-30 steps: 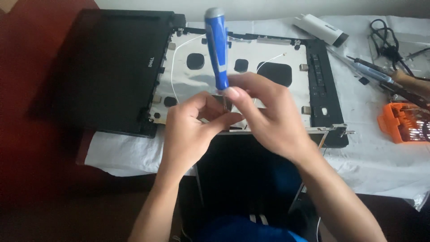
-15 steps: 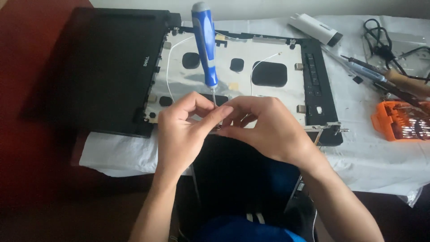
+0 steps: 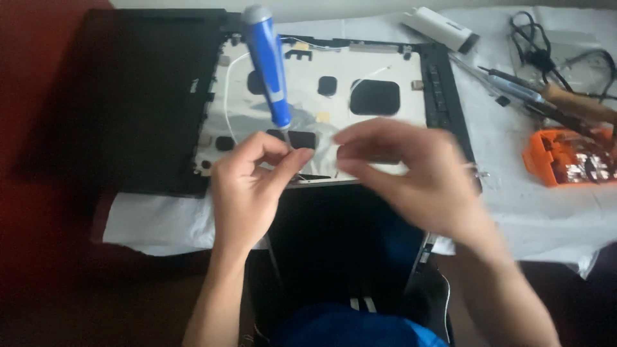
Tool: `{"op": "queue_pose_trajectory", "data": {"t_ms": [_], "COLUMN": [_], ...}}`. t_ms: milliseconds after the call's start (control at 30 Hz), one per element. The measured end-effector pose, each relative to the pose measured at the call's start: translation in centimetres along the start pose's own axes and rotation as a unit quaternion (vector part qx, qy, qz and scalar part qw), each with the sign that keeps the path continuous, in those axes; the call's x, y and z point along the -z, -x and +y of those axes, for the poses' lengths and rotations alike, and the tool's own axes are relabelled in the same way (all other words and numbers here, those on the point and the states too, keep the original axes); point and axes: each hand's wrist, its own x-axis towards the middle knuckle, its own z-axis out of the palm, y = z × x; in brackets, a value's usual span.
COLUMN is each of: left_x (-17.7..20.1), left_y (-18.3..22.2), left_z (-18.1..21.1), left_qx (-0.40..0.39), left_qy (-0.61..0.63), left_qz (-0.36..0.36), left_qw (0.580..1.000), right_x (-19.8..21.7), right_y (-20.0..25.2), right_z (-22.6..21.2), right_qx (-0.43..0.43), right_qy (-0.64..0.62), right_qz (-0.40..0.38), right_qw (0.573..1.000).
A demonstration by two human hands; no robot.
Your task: Using a screwdriver to pry an LCD screen panel from a laptop lid and disconnecting the display cable.
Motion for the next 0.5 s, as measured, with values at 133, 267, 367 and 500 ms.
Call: {"op": "queue_pose_trajectory", "data": {"t_ms": [133, 267, 367, 500], "left_x": [-1.1, -1.7, -2.1, -2.5], "left_y": [0.5, 0.6, 0.9, 1.3], "left_z": [-0.6, -0.5, -0.4, -1.2], "left_qx": [0.029, 0.026, 0.066, 0.142], "left_qy": [-0.029, -0.071, -0.041, 0.011], "left_qz": [0.002, 0.011, 0.019, 0.06], "left_qw": [0.999, 0.997, 0.997, 0.988], "right_x": [5.6, 11.9, 15.8, 19.2], "right_y": [4.4, 8.0, 9.8, 11.2], "right_z": [2.4, 6.2, 10.4, 16.6], "right_qx": [-0.086, -0.163, -0.228, -0.198], "right_qy": [-0.058, 0.058, 0.166, 0.249], "right_qz": [0.136, 0.291, 0.294, 0.246], "right_qw": [0.985, 0.941, 0.913, 0.915]}}
